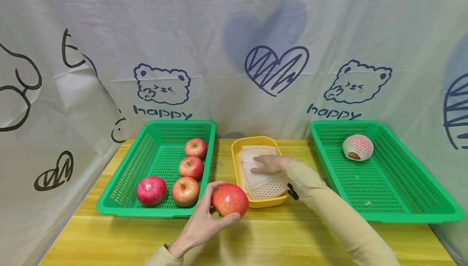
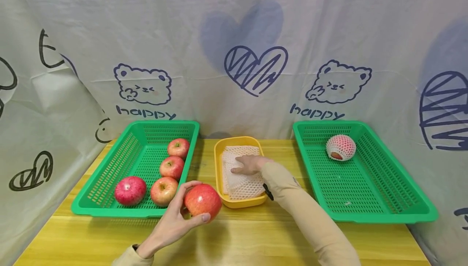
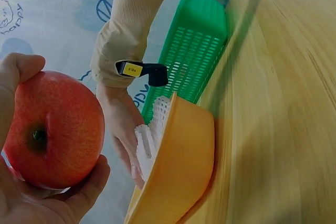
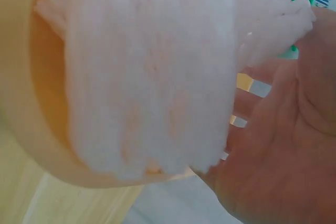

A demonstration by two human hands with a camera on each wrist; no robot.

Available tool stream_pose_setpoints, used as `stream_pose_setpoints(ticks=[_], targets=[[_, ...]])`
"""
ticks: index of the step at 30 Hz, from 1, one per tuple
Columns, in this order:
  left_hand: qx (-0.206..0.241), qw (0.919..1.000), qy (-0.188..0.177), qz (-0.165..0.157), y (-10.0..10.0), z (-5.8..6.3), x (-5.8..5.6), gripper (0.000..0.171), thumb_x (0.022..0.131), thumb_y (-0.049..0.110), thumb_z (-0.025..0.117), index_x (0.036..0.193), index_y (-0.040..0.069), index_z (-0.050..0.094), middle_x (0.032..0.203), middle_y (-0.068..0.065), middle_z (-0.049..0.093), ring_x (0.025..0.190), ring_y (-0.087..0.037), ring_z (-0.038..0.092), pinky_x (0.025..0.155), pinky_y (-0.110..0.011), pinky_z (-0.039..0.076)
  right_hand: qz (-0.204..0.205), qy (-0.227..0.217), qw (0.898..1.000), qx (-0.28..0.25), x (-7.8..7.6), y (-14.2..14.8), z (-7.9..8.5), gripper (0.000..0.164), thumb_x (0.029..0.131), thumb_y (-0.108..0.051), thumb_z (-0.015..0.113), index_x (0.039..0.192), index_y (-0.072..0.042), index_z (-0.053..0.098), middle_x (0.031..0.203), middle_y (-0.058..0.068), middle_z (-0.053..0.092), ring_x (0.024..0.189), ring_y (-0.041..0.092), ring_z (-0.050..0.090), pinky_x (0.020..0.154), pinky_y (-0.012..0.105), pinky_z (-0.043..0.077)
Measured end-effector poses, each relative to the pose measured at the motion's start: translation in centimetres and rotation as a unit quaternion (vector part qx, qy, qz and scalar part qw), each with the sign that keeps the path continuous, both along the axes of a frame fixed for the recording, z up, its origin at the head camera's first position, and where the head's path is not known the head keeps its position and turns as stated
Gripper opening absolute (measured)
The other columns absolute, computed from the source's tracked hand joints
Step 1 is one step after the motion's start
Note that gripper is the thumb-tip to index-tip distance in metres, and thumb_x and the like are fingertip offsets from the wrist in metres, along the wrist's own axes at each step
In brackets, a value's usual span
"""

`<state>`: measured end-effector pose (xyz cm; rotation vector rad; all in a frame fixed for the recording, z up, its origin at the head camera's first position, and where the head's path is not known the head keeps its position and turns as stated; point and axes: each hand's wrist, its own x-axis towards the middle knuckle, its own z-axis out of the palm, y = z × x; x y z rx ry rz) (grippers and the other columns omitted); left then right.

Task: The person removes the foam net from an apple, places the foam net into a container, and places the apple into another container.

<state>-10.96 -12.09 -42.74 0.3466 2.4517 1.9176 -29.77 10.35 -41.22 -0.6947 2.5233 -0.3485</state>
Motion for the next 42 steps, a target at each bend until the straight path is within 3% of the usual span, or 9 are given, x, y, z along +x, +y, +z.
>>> stream_pose_setpoints(ticks=[12, 16, 27, 34, 42], targets=[[-0.01, 0.9991, 0.042, -0.006, -0.4, 0.7, 0.0, 0.069, 0.081, 0.017, 0.084, 0.137, 0.015, 0.044, 0.128, -0.014, 0.065, 0.097, -0.009, 0.069, 0.08, -0.024, 0.058, -0.001, 0.06, 0.995, -0.085, 0.5, 0.9, 1.6, 0.064, 0.107, -0.039, 0.042, 0.154, 0.004, 0.033, 0.16, 0.026, 0.032, 0.151, 0.044, 0.028, 0.126, 0.055, 0.021], [-0.012, 0.9994, 0.034, 0.002, -0.5, 1.1, 0.0, 0.07, 0.08, 0.017, 0.085, 0.137, 0.017, 0.045, 0.13, -0.014, 0.063, 0.098, -0.012, 0.069, 0.079, -0.025, 0.059, -0.014, 0.076, 0.99, -0.118, 1.3, 1.4, 2.1, 0.063, 0.107, -0.039, 0.043, 0.154, 0.002, 0.034, 0.161, 0.025, 0.032, 0.151, 0.043, 0.026, 0.126, 0.056, 0.021], [-0.037, 0.9989, 0.014, 0.027, -1.1, 2.4, 0.3, 0.074, 0.077, 0.018, 0.087, 0.138, 0.026, 0.046, 0.135, -0.01, 0.058, 0.109, -0.021, 0.064, 0.08, -0.025, 0.058, -0.049, 0.118, 0.974, -0.185, 5.1, 3.2, 2.8, 0.063, 0.105, -0.044, 0.048, 0.155, -0.007, 0.037, 0.163, 0.019, 0.032, 0.151, 0.042, 0.029, 0.123, 0.061, 0.023], [-0.075, 0.9955, 0.033, 0.047, -2.0, 3.5, 0.3, 0.073, 0.078, 0.024, 0.087, 0.139, 0.031, 0.047, 0.135, -0.008, 0.058, 0.109, -0.023, 0.061, 0.08, -0.026, 0.056, -0.056, 0.159, 0.961, -0.22, 7.6, 4.3, 2.7, 0.059, 0.104, -0.045, 0.049, 0.152, -0.011, 0.044, 0.162, 0.016, 0.035, 0.15, 0.041, 0.031, 0.121, 0.063, 0.026], [-0.07, 0.9935, 0.073, 0.054, -3.5, 4.5, 0.0, 0.075, 0.078, 0.019, 0.087, 0.141, 0.026, 0.047, 0.144, -0.009, 0.044, 0.113, -0.031, 0.06, 0.081, -0.028, 0.059, -0.057, 0.182, 0.947, -0.259, 10.4, 5.6, 1.2, 0.053, 0.104, -0.041, 0.051, 0.15, -0.015, 0.047, 0.161, 0.015, 0.038, 0.148, 0.042, 0.035, 0.118, 0.067, 0.028]])
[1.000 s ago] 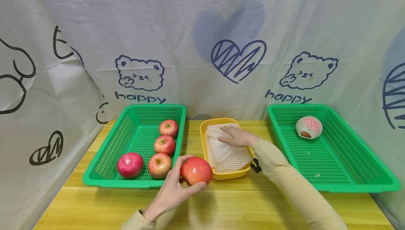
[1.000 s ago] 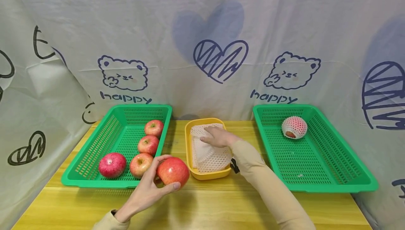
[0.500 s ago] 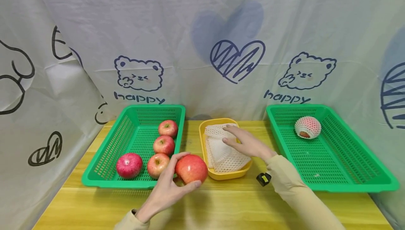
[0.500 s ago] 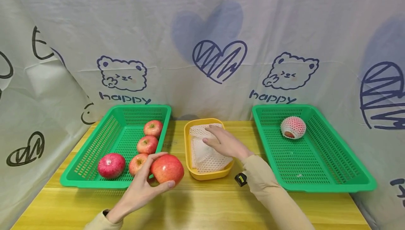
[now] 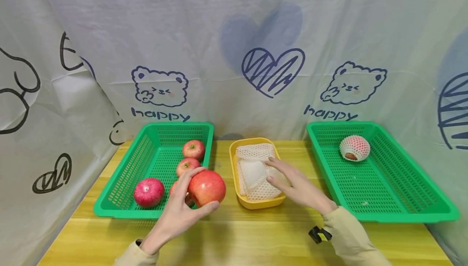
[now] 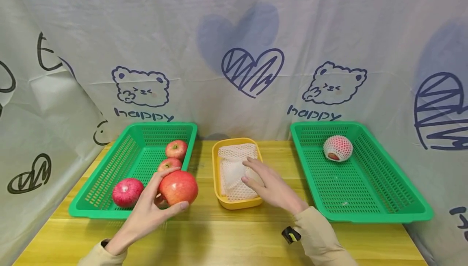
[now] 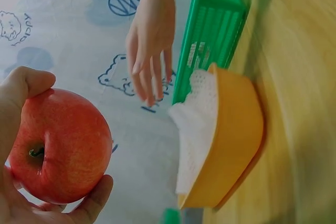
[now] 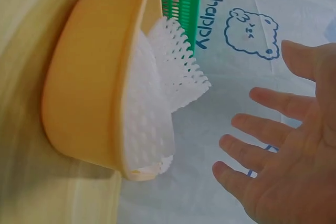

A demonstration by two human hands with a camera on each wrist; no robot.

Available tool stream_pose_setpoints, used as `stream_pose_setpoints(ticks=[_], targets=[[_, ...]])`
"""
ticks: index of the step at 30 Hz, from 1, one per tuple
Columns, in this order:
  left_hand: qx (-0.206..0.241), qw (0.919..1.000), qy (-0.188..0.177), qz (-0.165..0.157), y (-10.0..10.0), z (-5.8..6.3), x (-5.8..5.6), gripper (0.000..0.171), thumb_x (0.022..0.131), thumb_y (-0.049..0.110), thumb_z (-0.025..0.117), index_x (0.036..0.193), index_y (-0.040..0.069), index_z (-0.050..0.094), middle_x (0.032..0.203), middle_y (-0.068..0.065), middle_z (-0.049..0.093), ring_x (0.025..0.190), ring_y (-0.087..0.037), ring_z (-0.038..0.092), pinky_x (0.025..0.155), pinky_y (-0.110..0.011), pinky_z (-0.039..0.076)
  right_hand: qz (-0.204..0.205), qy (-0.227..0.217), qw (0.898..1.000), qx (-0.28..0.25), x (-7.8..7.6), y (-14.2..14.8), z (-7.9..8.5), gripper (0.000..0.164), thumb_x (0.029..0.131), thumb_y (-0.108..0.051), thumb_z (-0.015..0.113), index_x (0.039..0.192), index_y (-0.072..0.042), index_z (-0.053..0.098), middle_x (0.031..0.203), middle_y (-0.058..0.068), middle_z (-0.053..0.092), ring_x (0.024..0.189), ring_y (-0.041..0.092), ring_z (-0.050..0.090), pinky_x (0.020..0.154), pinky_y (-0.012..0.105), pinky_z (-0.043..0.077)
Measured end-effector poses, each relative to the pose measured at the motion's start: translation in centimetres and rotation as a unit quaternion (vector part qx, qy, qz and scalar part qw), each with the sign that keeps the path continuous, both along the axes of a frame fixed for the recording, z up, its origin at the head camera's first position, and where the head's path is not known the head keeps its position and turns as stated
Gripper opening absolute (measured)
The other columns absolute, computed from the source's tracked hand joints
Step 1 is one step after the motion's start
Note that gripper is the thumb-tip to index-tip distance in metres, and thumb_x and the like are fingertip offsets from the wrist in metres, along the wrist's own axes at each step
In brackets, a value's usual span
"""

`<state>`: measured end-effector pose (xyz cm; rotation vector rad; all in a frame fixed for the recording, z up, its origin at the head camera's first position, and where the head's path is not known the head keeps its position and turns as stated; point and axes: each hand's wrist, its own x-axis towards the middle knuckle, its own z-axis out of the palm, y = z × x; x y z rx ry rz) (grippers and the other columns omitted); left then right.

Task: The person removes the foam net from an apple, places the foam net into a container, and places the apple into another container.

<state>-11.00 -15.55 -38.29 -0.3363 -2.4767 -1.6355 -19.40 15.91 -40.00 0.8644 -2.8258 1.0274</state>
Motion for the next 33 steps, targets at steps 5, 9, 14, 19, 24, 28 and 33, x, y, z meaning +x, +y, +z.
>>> stream_pose_setpoints(ticks=[5, 9, 14, 19, 24, 28, 33], targets=[[-0.04, 0.9985, 0.035, 0.015, -1.2, 1.3, -0.3, 0.074, 0.079, 0.021, 0.086, 0.141, 0.028, 0.047, 0.14, -0.008, 0.045, 0.116, -0.029, 0.058, 0.083, -0.034, 0.059, -0.004, 0.0, 1.0, -0.018, 1.2, 0.6, -0.5, 0.053, 0.104, -0.039, 0.052, 0.151, -0.015, 0.046, 0.159, 0.014, 0.041, 0.147, 0.041, 0.038, 0.117, 0.066, 0.031], [-0.078, 0.9954, 0.045, 0.033, -2.3, 2.3, -0.7, 0.075, 0.08, 0.024, 0.085, 0.144, 0.03, 0.046, 0.135, -0.008, 0.045, 0.118, -0.027, 0.054, 0.085, -0.04, 0.057, -0.019, -0.012, 1.0, -0.008, 1.9, 1.0, -0.7, 0.053, 0.105, -0.042, 0.05, 0.15, -0.014, 0.047, 0.16, 0.014, 0.04, 0.147, 0.041, 0.038, 0.116, 0.068, 0.03], [-0.108, 0.992, 0.037, 0.054, -3.7, 3.3, -1.7, 0.073, 0.083, 0.028, 0.082, 0.146, 0.025, 0.045, 0.135, -0.011, 0.044, 0.115, -0.025, 0.051, 0.08, -0.034, 0.054, -0.021, -0.008, 1.0, -0.008, 2.5, 1.5, -0.9, 0.051, 0.105, -0.041, 0.05, 0.149, -0.014, 0.049, 0.159, 0.013, 0.041, 0.145, 0.042, 0.04, 0.115, 0.068, 0.032], [-0.147, 0.986, 0.033, 0.071, -5.3, 4.2, -2.8, 0.075, 0.086, 0.037, 0.079, 0.149, 0.021, 0.041, 0.139, -0.014, 0.044, 0.115, -0.027, 0.052, 0.083, -0.04, 0.052, -0.016, -0.007, 1.0, -0.013, 2.9, 1.7, -1.0, 0.052, 0.104, -0.04, 0.051, 0.149, -0.013, 0.049, 0.16, 0.012, 0.041, 0.145, 0.041, 0.04, 0.115, 0.066, 0.033], [-0.155, 0.9841, 0.033, 0.08, -6.5, 5.1, -3.7, 0.077, 0.088, 0.038, 0.077, 0.149, 0.015, 0.037, 0.14, -0.016, 0.045, 0.116, -0.029, 0.052, 0.087, -0.045, 0.051, -0.019, -0.032, 0.999, -0.018, 3.1, 1.8, -0.8, 0.052, 0.104, -0.041, 0.053, 0.149, -0.014, 0.049, 0.161, 0.01, 0.04, 0.147, 0.038, 0.039, 0.117, 0.064, 0.033], [-0.147, 0.9852, 0.024, 0.085, -7.4, 6.0, -4.5, 0.078, 0.089, 0.039, 0.076, 0.148, 0.013, 0.034, 0.137, -0.017, 0.047, 0.114, -0.029, 0.052, 0.085, -0.039, 0.05, -0.022, -0.047, 0.999, -0.016, 3.2, 1.9, -0.6, 0.051, 0.104, -0.039, 0.053, 0.149, -0.015, 0.048, 0.162, 0.009, 0.038, 0.148, 0.038, 0.038, 0.117, 0.064, 0.033], [-0.144, 0.9852, 0.001, 0.093, -8.8, 6.6, -5.7, 0.081, 0.091, 0.041, 0.073, 0.15, 0.01, 0.027, 0.134, -0.02, 0.049, 0.11, -0.031, 0.056, 0.081, -0.032, 0.051, -0.014, -0.045, 0.999, -0.02, 3.4, 2.0, -0.5, 0.052, 0.104, -0.04, 0.053, 0.149, -0.014, 0.048, 0.161, 0.009, 0.039, 0.147, 0.038, 0.039, 0.116, 0.063, 0.034]])
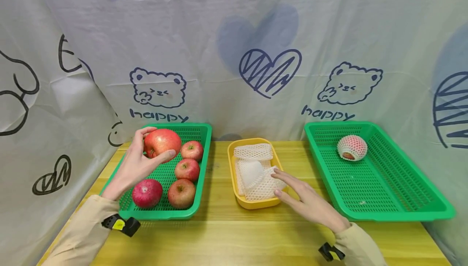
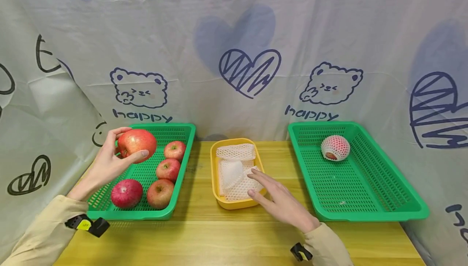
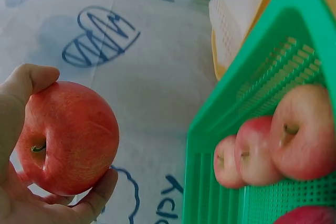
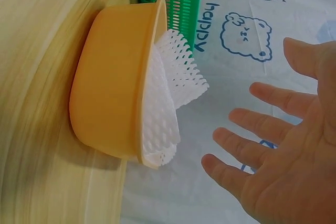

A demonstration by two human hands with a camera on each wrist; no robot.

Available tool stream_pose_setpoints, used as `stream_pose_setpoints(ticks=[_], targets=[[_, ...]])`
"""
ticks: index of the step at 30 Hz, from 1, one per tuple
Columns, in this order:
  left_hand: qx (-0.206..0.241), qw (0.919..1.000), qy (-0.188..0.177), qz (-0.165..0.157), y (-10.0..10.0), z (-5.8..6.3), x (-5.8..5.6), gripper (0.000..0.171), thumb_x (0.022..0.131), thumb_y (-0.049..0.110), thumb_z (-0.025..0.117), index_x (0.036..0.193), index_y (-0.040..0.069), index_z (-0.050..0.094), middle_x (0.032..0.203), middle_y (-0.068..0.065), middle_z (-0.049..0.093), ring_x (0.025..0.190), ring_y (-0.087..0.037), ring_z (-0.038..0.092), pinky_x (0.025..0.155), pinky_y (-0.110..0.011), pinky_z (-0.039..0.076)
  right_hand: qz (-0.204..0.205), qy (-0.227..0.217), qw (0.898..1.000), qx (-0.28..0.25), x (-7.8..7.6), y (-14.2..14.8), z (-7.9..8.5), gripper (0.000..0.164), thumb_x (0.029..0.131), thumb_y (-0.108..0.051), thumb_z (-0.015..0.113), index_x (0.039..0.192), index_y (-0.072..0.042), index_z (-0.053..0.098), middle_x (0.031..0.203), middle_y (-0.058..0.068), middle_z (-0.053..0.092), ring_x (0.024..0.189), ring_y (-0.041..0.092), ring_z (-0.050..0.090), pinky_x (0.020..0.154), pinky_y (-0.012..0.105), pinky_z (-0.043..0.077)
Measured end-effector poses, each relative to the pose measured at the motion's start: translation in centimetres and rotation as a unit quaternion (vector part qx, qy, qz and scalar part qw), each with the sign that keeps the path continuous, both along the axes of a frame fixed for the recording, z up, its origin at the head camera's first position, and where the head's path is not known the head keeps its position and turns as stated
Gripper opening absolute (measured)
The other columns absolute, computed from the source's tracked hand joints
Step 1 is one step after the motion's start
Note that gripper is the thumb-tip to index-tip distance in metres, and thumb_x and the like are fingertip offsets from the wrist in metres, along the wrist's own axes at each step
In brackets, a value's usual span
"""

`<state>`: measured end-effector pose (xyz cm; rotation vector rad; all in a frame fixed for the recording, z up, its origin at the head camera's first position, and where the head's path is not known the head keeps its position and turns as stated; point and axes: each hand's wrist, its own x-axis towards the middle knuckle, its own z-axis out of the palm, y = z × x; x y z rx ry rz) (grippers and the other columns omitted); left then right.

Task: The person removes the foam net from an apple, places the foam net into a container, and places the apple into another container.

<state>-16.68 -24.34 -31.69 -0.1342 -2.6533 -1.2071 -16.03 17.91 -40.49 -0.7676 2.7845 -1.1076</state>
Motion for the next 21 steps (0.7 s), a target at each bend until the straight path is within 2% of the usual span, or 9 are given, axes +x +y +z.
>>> stream_pose_setpoints(ticks=[5, 9, 14, 21], targets=[[-0.006, 0.9999, -0.01, 0.009, -1.3, 0.0, -1.5, 0.083, 0.093, 0.04, 0.07, 0.149, 0.004, 0.022, 0.137, -0.026, 0.044, 0.11, -0.036, 0.057, 0.081, -0.031, 0.05, 0.006, 0.005, 1.0, -0.003, 0.1, 0.1, 0.1, 0.054, 0.104, -0.042, 0.052, 0.149, -0.014, 0.048, 0.161, 0.01, 0.039, 0.147, 0.037, 0.039, 0.116, 0.062, 0.034], [-0.027, 0.9994, -0.01, 0.017, -2.2, -0.2, -2.8, 0.081, 0.092, 0.039, 0.071, 0.146, 0.001, 0.024, 0.135, -0.028, 0.046, 0.111, -0.039, 0.058, 0.083, -0.034, 0.048, 0.006, 0.002, 1.0, -0.002, 0.2, 0.1, 0.1, 0.054, 0.104, -0.043, 0.052, 0.149, -0.013, 0.048, 0.161, 0.01, 0.039, 0.147, 0.038, 0.04, 0.117, 0.062, 0.034], [-0.07, 0.9972, -0.019, 0.018, -2.9, -0.5, -4.3, 0.079, 0.092, 0.039, 0.071, 0.143, -0.002, 0.028, 0.129, -0.029, 0.053, 0.11, -0.039, 0.056, 0.084, -0.04, 0.047, 0.002, -0.007, 1.0, 0.006, 0.4, 0.0, 0.2, 0.054, 0.103, -0.044, 0.052, 0.149, -0.015, 0.048, 0.161, 0.009, 0.04, 0.146, 0.038, 0.04, 0.116, 0.063, 0.034], [-0.131, 0.9908, -0.031, 0.01, -3.6, -1.4, -5.9, 0.077, 0.09, 0.036, 0.072, 0.141, -0.007, 0.032, 0.125, -0.031, 0.051, 0.106, -0.042, 0.057, 0.084, -0.047, 0.051, 0.007, -0.003, 1.0, 0.011, 0.8, -0.1, 0.2, 0.055, 0.103, -0.046, 0.051, 0.149, -0.016, 0.049, 0.161, 0.01, 0.04, 0.146, 0.037, 0.04, 0.116, 0.063, 0.035]])
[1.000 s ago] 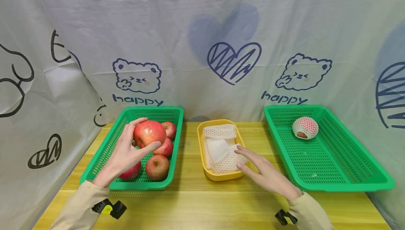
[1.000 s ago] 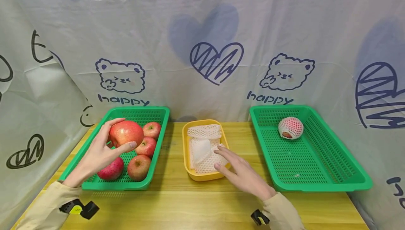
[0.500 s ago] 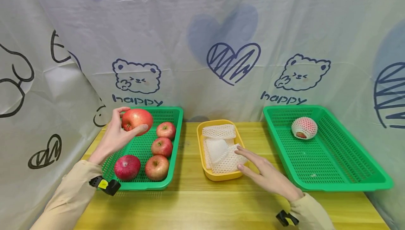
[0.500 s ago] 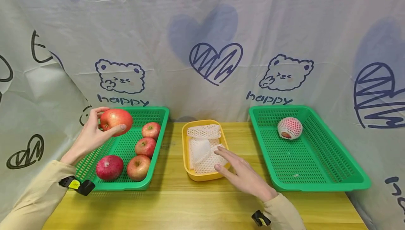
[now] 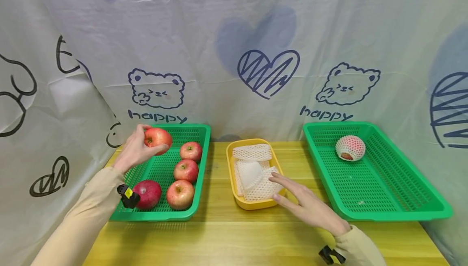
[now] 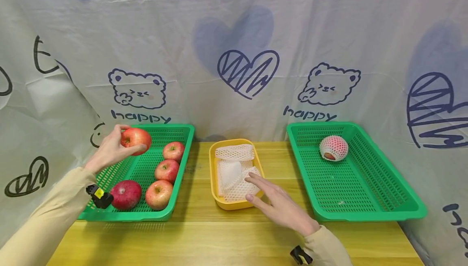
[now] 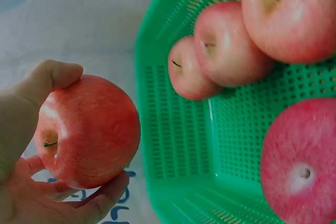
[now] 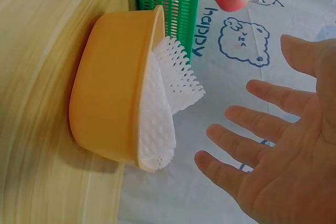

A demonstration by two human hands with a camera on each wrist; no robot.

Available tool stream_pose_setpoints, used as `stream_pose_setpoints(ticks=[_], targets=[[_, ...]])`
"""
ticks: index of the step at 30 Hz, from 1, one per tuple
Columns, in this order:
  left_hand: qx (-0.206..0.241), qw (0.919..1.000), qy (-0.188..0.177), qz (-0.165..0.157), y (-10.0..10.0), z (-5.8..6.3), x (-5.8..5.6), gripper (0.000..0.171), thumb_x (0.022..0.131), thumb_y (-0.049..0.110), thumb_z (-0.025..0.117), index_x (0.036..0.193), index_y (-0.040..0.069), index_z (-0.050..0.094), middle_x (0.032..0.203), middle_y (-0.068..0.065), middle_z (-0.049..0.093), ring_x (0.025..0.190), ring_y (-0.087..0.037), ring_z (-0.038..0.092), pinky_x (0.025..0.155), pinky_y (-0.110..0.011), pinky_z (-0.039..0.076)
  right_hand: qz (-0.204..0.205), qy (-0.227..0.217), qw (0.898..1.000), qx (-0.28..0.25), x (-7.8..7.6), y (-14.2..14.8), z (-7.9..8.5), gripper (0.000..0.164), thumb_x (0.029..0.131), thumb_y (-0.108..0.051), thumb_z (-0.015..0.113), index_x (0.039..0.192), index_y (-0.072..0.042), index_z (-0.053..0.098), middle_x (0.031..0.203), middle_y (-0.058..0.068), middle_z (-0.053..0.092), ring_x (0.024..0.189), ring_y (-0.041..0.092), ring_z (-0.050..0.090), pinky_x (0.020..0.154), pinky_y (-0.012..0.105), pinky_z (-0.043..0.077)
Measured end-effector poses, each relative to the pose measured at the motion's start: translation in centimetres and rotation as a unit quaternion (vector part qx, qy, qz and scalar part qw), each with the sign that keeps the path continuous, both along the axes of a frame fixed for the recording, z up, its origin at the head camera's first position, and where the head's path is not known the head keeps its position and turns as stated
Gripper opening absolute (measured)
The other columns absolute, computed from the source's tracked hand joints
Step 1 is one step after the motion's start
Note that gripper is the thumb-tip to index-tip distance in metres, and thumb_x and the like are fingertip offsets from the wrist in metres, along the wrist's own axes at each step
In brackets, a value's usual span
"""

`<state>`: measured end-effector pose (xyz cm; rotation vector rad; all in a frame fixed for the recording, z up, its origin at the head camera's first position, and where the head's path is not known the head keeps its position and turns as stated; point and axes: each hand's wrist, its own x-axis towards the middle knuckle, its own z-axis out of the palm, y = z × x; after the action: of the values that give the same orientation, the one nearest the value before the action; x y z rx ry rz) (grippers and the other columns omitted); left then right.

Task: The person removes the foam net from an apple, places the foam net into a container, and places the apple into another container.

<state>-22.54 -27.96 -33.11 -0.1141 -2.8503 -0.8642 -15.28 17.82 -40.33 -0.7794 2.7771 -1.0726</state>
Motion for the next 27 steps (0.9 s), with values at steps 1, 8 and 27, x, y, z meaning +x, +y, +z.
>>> stream_pose_setpoints(ticks=[1, 8, 27], targets=[[-0.006, 1.0, -0.003, 0.0, -0.1, -0.2, -0.2, 0.077, 0.09, 0.036, 0.072, 0.141, -0.007, 0.033, 0.125, -0.031, 0.05, 0.106, -0.042, 0.056, 0.084, -0.048, 0.051, 0.0, 0.001, 1.0, 0.001, 0.0, 0.0, 0.0, 0.055, 0.103, -0.046, 0.051, 0.149, -0.016, 0.049, 0.161, 0.01, 0.04, 0.146, 0.037, 0.041, 0.116, 0.062, 0.035], [-0.049, 0.9985, -0.021, -0.009, -1.0, -1.4, -1.3, 0.075, 0.088, 0.032, 0.073, 0.137, -0.012, 0.036, 0.119, -0.036, 0.051, 0.1, -0.045, 0.057, 0.082, -0.053, 0.052, -0.002, -0.002, 1.0, 0.006, 0.2, 0.2, -0.2, 0.055, 0.103, -0.046, 0.051, 0.149, -0.017, 0.048, 0.161, 0.011, 0.039, 0.147, 0.037, 0.04, 0.116, 0.063, 0.034], [-0.137, 0.9783, -0.155, 0.009, -2.2, -4.8, -2.9, 0.075, 0.084, 0.028, 0.071, 0.134, -0.014, 0.032, 0.118, -0.041, 0.047, 0.102, -0.052, 0.054, 0.089, -0.059, 0.049, 0.011, -0.027, 1.0, 0.012, 0.5, 0.4, -0.4, 0.056, 0.103, -0.047, 0.051, 0.15, -0.017, 0.048, 0.162, 0.01, 0.038, 0.147, 0.037, 0.039, 0.116, 0.065, 0.032]])
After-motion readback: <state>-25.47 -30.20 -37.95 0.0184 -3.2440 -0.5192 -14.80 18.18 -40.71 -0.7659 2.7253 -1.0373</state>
